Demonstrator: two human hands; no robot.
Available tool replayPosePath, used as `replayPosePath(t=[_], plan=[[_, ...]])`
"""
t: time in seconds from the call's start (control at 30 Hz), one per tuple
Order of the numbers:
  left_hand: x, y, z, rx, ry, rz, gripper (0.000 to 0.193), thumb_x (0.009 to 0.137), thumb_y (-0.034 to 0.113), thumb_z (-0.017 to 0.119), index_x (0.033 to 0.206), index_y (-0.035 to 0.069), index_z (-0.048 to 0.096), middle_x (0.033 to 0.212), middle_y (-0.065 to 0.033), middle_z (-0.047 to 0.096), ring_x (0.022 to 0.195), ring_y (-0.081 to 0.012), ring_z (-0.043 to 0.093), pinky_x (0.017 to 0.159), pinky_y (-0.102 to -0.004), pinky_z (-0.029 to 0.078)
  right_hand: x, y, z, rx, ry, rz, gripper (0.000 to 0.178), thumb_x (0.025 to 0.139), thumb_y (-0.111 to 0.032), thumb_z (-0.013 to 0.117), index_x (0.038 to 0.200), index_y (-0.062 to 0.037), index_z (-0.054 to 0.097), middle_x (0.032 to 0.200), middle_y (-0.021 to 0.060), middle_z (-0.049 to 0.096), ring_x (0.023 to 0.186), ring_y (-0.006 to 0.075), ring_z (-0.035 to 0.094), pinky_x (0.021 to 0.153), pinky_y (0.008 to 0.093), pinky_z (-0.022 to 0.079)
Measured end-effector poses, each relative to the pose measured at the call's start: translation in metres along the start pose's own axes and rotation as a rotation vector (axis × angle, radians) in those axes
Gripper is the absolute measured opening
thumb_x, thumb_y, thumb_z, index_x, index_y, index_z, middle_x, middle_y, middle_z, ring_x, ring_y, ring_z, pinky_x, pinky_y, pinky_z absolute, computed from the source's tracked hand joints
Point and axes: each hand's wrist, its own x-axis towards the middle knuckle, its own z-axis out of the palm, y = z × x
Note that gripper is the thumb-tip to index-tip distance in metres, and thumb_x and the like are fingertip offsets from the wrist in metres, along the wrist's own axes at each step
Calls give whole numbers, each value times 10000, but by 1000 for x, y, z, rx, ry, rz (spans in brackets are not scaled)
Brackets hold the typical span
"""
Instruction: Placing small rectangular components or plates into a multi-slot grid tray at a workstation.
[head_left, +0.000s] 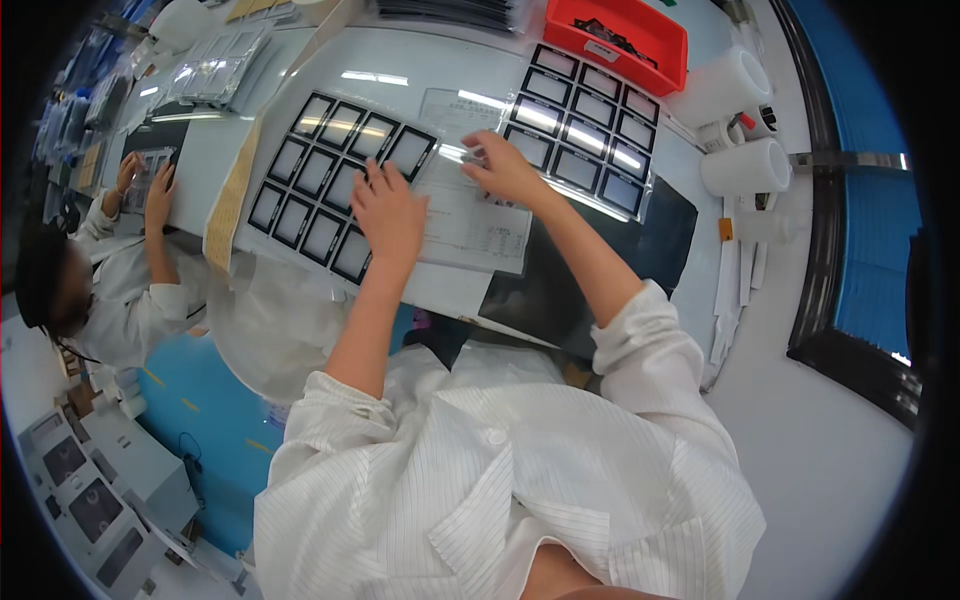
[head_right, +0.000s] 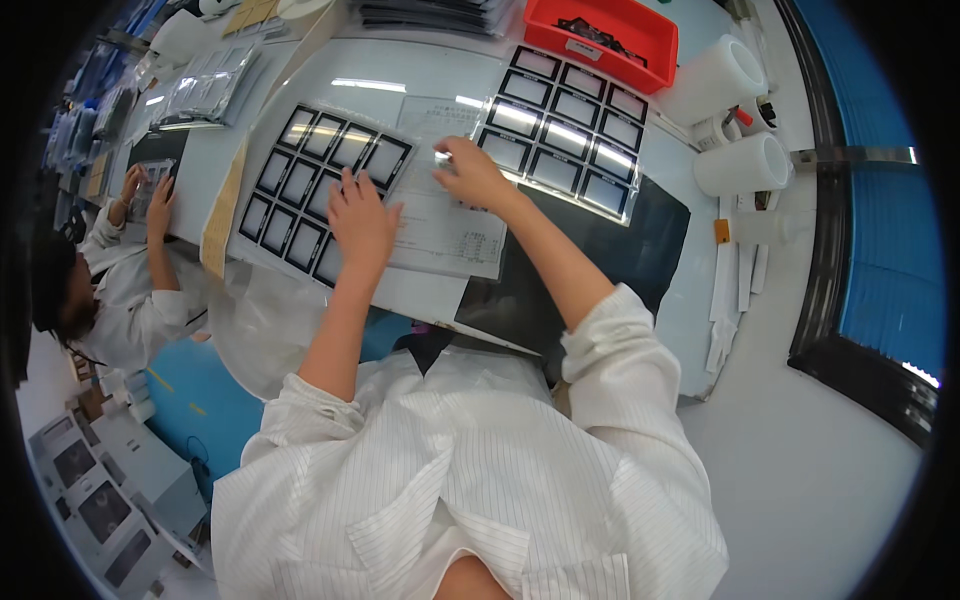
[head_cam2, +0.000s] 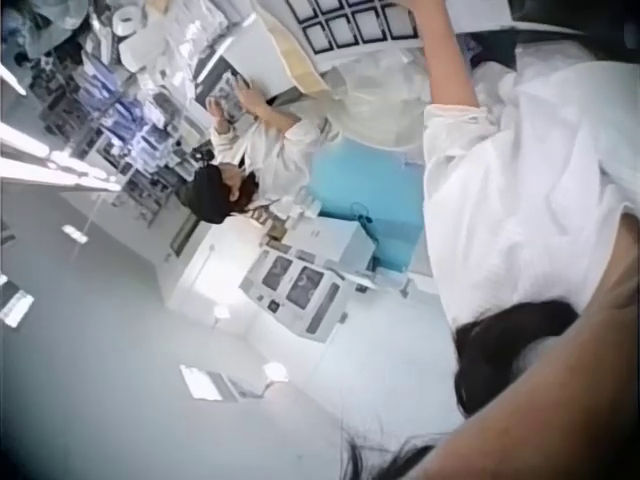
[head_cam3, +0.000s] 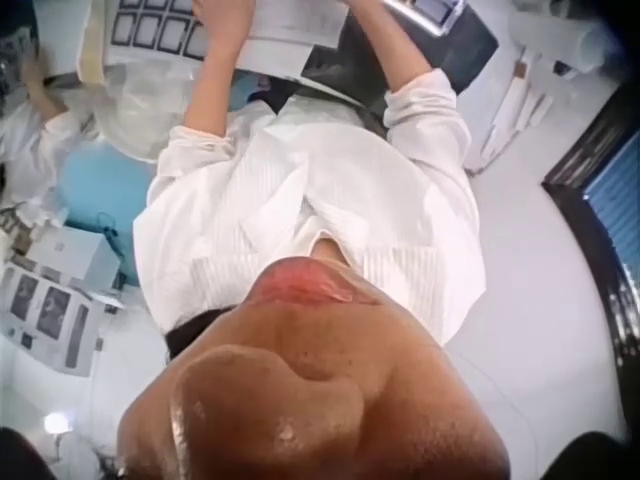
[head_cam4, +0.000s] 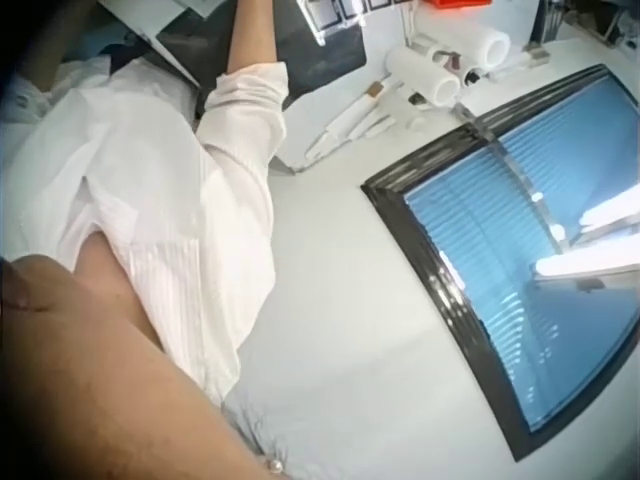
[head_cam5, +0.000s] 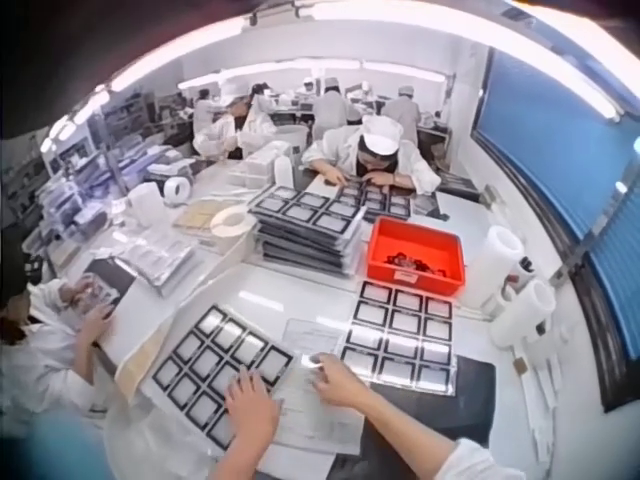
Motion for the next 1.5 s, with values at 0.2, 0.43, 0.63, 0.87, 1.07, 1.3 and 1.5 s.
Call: replayPosePath(t=[0.2,0.43,0.63,0.87,1.07,1.3,1.5], plan=[[-15,-29,19,-16,-317,-91,442,758,287,721,1030,-5,532,1158,-178,552,1015,-313,575,733,-397,539,43,-1,52,-4,95,206,334,774,-96,590,1090,11,574,1082,207,590,1000,342,583,869,374,474],[-14,-38,25,-62,-336,-89,354,774,241,707,943,-27,549,1018,-193,573,921,-328,606,698,-389,538,19,-4,57,155,140,253,281,809,-125,602,1054,11,582,976,142,646,872,225,632,768,323,508],[-8,-60,32,-153,-528,-33,299,799,176,634,969,-63,575,1069,-270,584,939,-338,617,682,-350,556,9,-45,62,402,49,466,259,829,-143,620,1033,12,584,897,129,646,761,194,640,667,288,520],[-22,-9,-35,-298,263,198,216,816,157,624,956,10,547,905,-138,594,750,-326,591,634,-383,492,14,-41,101,682,208,398,290,814,-148,680,921,30,477,814,185,648,642,210,654,540,304,543],[-185,-29,-82,-1000,-424,422,207,791,163,693,901,48,559,798,-105,603,632,-225,559,545,-314,438,-80,-61,-17,823,156,468,380,856,-121,635,1188,-43,468,903,89,643,762,148,617,663,269,535],[-200,-36,-69,-2019,-937,-600,151,925,76,537,1011,-24,611,1076,-150,648,944,-203,642,839,-298,515,-253,-36,-125,685,115,873,347,840,-162,683,1116,-48,505,841,61,666,735,101,635,601,211,530],[-190,2,-68,-1971,-994,-457,135,917,77,556,924,-20,648,956,-135,683,828,-163,660,767,-257,520,-253,-93,-73,-607,147,514,640,758,-403,718,1207,14,536,1185,180,579,1134,313,525,949,381,417]])
